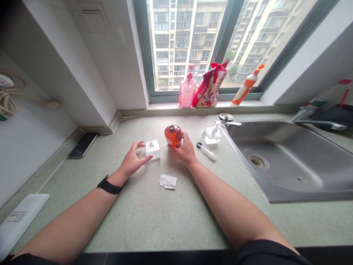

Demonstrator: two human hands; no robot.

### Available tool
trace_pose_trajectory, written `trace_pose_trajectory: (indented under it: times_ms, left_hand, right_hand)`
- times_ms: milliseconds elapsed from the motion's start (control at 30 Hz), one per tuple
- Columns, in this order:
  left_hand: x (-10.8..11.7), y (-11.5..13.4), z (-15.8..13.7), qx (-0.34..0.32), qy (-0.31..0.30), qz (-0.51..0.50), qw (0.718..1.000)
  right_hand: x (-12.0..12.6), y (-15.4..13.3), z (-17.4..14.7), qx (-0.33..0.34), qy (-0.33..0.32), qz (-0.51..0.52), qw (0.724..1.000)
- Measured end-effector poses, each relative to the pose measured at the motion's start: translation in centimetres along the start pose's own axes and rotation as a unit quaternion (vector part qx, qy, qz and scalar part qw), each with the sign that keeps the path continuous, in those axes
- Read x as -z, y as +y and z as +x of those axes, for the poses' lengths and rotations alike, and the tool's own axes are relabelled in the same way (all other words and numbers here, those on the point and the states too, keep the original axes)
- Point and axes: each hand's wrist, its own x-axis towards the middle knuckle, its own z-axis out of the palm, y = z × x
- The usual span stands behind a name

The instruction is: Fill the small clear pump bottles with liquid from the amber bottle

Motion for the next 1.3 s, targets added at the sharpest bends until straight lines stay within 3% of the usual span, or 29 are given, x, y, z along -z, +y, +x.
trace_pose_trajectory:
  times_ms: [400,700,1300]
  left_hand:
    - [0.0,0.2,0.2,-0.025,-0.024,-0.024,0.999]
    - [-0.2,0.4,0.1,-0.072,-0.027,-0.015,0.997]
    - [-0.2,1.0,-0.3,-0.082,-0.026,0.008,0.996]
  right_hand:
    - [0.5,0.8,0.1,0.152,0.043,-0.104,0.982]
    - [0.7,0.3,-0.5,0.173,0.045,-0.187,0.966]
    - [0.9,-0.8,-0.7,0.19,0.04,-0.254,0.948]
